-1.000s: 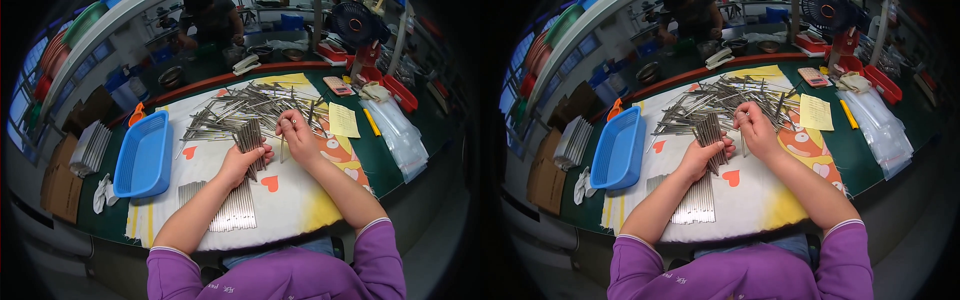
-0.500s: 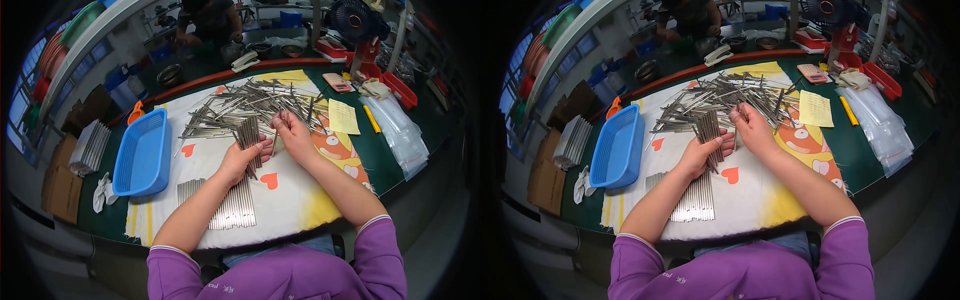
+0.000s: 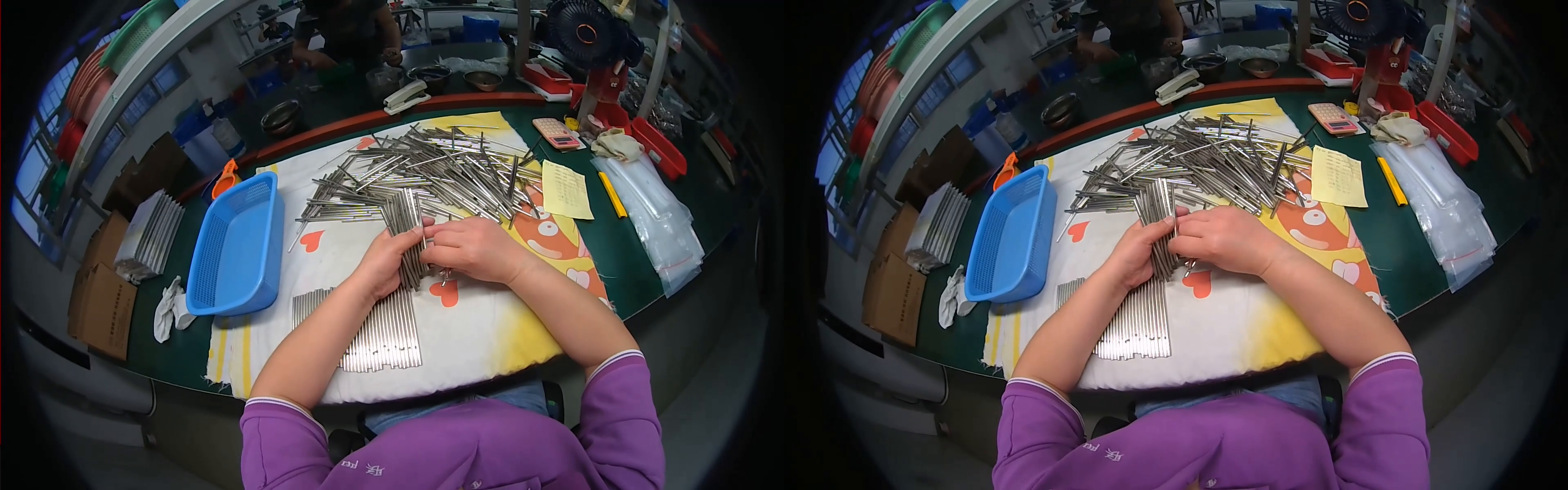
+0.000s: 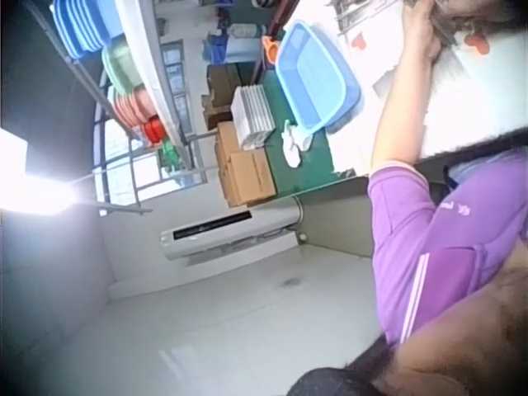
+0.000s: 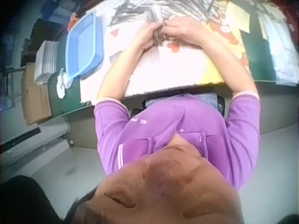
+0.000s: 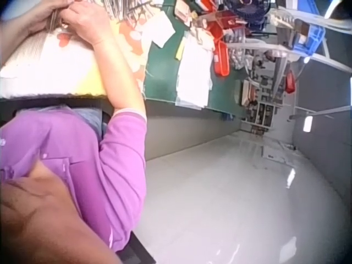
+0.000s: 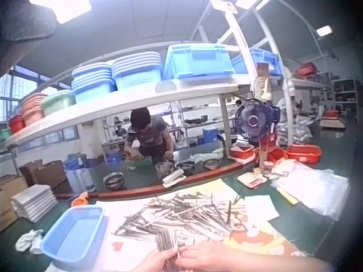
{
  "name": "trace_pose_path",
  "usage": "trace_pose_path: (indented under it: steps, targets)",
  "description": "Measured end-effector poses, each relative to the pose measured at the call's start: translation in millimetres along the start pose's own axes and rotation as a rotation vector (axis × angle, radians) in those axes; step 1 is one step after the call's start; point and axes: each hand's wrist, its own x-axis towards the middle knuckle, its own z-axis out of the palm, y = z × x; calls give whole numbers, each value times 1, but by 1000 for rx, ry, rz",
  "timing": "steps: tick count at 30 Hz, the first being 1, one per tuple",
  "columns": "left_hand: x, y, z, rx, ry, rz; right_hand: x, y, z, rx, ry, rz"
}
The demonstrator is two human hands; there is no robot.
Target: Sorting and aligning a large quantity of thin metal pins on a workbench into a neat row.
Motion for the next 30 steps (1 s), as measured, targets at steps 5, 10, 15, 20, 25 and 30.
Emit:
trace_pose_path:
  steps: [5,10,15,20,25,30]
  targets:
    - [-1,0,4,-21,6,13,7,-4,-12,138,418,362]
    - [1,-6,3,80,-18,92,0,8,4,617,396,837]
    - [-1,-4,8,41,-93,93,1,10,8,683,321,981]
    - [-2,-7,8,41,-88,121,1,13,2,881,385,859]
    - [-2,-7,11,52,-52,124,-3,17,14,728,356,893]
    - [-1,-8,13,54,-59,99,4,9,17,901,372,983]
